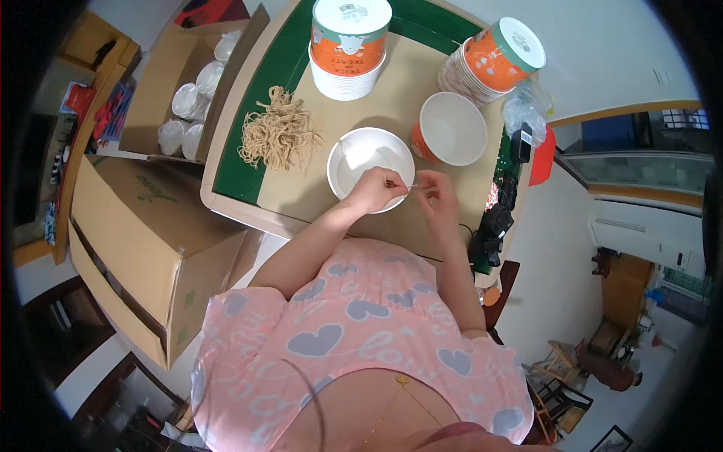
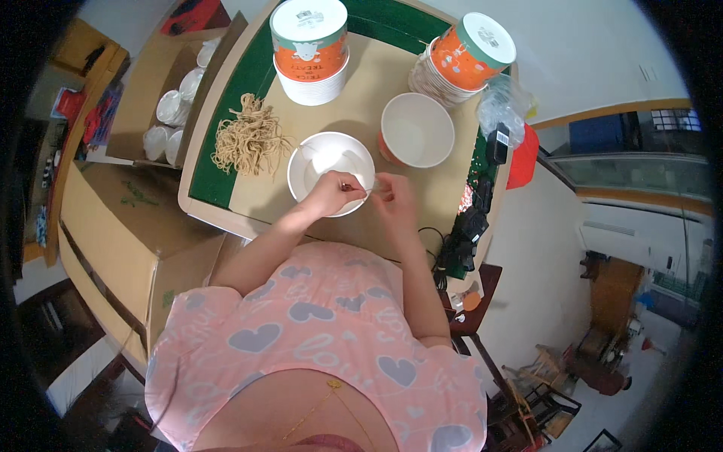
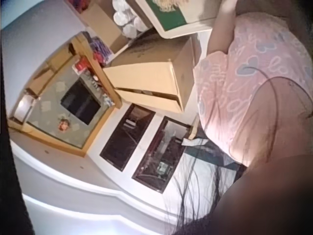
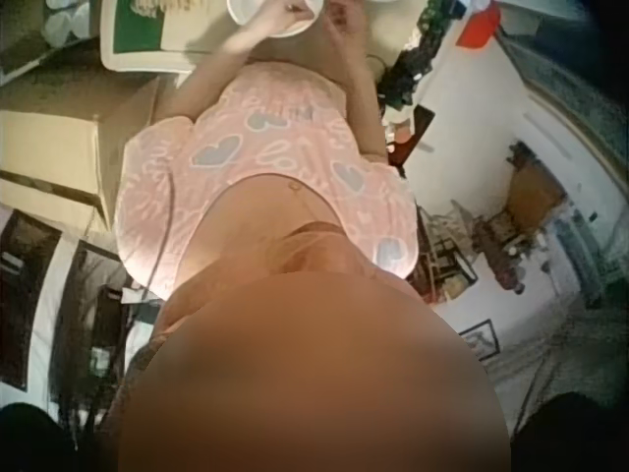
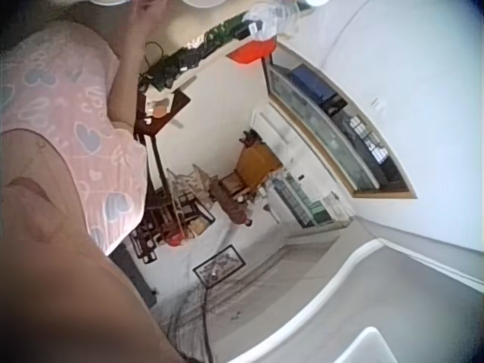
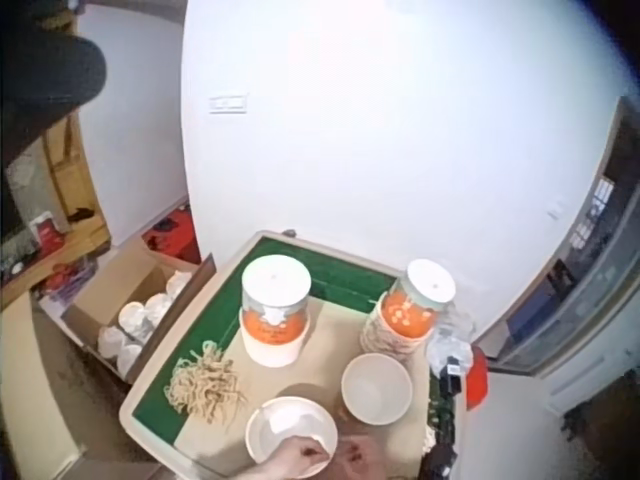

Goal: Sorting rubber bands from a pile and placing them into a bowl or onto cups at a workstation.

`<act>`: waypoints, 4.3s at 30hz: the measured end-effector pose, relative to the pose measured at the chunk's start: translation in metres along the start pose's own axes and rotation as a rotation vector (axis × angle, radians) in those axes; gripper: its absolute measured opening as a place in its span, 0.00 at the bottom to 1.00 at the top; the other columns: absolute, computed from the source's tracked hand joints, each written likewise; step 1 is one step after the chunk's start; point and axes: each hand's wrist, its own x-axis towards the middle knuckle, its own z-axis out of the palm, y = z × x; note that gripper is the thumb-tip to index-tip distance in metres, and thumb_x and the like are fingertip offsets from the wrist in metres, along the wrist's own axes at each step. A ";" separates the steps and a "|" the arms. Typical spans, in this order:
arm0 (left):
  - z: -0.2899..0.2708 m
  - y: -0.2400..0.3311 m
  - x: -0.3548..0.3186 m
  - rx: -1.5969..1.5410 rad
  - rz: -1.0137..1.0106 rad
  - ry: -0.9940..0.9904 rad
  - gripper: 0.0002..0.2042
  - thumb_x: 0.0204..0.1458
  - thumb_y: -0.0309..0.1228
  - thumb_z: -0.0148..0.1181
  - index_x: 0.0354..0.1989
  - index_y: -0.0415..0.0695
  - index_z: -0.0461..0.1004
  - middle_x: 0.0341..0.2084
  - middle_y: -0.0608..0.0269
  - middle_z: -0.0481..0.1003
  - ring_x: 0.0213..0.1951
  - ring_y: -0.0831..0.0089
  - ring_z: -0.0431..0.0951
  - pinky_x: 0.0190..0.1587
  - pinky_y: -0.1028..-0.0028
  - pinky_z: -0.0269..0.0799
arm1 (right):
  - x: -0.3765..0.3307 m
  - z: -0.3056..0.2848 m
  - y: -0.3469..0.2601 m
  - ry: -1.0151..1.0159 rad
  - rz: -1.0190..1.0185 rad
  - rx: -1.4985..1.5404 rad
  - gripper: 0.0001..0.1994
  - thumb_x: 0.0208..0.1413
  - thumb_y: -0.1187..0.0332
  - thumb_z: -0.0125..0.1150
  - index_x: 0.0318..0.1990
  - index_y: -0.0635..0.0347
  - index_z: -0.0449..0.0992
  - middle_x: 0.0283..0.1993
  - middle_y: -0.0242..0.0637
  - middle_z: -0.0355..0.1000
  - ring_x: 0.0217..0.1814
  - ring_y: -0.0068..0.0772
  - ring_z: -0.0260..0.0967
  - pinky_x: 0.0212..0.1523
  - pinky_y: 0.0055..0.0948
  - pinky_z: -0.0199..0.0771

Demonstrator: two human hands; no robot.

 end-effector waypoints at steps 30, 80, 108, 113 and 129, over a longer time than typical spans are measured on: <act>-0.009 0.015 0.004 -0.498 -0.276 -0.060 0.10 0.58 0.33 0.50 0.40 0.40 0.70 0.17 0.71 0.65 0.16 0.84 0.61 0.18 0.84 0.55 | -0.014 0.016 0.029 -0.122 -0.076 -0.176 0.05 0.45 0.78 0.60 0.28 0.63 0.69 0.30 0.36 0.66 0.26 0.28 0.66 0.27 0.25 0.67; 0.007 -0.017 -0.006 0.003 0.197 0.077 0.04 0.47 0.24 0.62 0.30 0.38 0.76 0.25 0.61 0.74 0.25 0.78 0.72 0.29 0.78 0.68 | -0.018 0.011 0.055 -0.150 0.200 0.161 0.06 0.50 0.73 0.60 0.36 0.62 0.77 0.30 0.31 0.66 0.30 0.21 0.65 0.32 0.20 0.65; 0.016 0.008 -0.018 0.317 0.142 0.281 0.04 0.43 0.28 0.61 0.24 0.41 0.77 0.25 0.54 0.75 0.27 0.60 0.77 0.32 0.68 0.72 | -0.021 0.025 0.056 -0.039 0.222 0.032 0.05 0.49 0.73 0.61 0.32 0.66 0.77 0.31 0.33 0.71 0.28 0.21 0.67 0.31 0.23 0.68; 0.011 -0.020 -0.010 -0.001 0.053 0.220 0.05 0.44 0.28 0.61 0.25 0.39 0.77 0.22 0.58 0.77 0.25 0.72 0.76 0.30 0.74 0.71 | -0.020 0.030 0.049 -0.005 0.291 0.127 0.05 0.49 0.72 0.61 0.31 0.64 0.77 0.29 0.33 0.73 0.28 0.21 0.68 0.31 0.22 0.68; 0.001 -0.008 -0.010 -0.020 -0.004 0.146 0.05 0.47 0.26 0.60 0.29 0.37 0.77 0.22 0.64 0.77 0.26 0.80 0.74 0.32 0.79 0.69 | -0.017 0.030 0.046 -0.054 0.269 0.068 0.05 0.49 0.72 0.60 0.31 0.64 0.76 0.28 0.34 0.70 0.27 0.23 0.66 0.31 0.23 0.67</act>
